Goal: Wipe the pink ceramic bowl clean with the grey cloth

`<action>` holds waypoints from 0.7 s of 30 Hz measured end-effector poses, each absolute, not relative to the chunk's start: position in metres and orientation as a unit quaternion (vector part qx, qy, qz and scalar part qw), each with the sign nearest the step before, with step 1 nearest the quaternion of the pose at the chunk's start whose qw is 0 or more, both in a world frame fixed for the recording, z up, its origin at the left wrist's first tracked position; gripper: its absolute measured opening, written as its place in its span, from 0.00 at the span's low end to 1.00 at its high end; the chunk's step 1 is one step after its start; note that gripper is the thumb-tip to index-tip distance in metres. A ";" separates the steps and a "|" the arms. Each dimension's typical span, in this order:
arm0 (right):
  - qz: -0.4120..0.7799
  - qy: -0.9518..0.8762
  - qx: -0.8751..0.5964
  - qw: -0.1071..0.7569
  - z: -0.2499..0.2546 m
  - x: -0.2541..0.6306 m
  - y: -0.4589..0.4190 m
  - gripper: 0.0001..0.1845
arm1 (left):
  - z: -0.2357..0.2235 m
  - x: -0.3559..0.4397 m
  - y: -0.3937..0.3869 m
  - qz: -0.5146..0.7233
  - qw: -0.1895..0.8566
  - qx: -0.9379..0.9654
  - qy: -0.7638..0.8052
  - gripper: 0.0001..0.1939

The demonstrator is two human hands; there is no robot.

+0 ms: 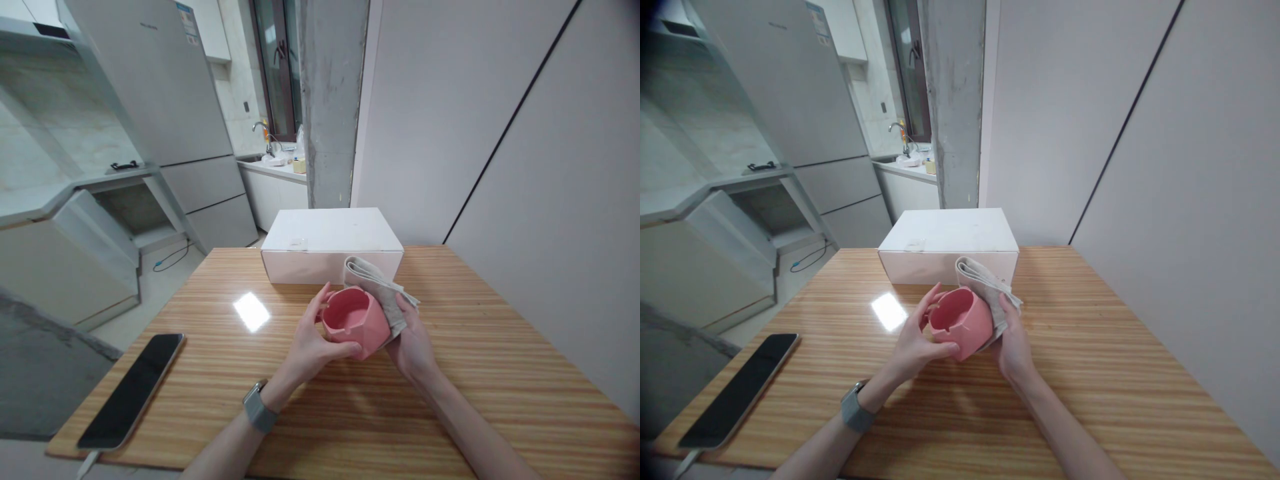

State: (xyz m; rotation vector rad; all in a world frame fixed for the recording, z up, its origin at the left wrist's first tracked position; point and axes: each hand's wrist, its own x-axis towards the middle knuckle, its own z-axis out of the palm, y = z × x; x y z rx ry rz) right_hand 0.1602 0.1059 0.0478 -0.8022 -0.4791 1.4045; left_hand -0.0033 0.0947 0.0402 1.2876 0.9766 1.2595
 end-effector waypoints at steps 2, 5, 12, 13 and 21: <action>0.612 -0.213 -0.355 0.674 0.048 0.165 0.107 0.17 | 0.042 -0.004 0.096 0.514 0.547 0.513 0.417 0.54; 0.577 -0.219 -0.373 0.693 0.040 0.172 0.110 0.17 | 0.039 -0.007 0.099 0.514 0.611 0.455 0.395 0.48; 0.555 -0.338 -0.395 0.649 0.020 0.171 0.110 0.26 | 0.025 -0.012 0.099 0.431 0.810 0.331 0.220 0.23; 0.566 -0.345 -0.383 0.644 0.020 0.168 0.110 0.27 | 0.024 -0.011 0.099 0.422 0.823 0.320 0.206 0.22; 0.583 -0.366 -0.345 0.639 0.016 0.162 0.112 0.22 | 0.027 -0.008 0.101 0.457 0.825 0.260 0.206 0.23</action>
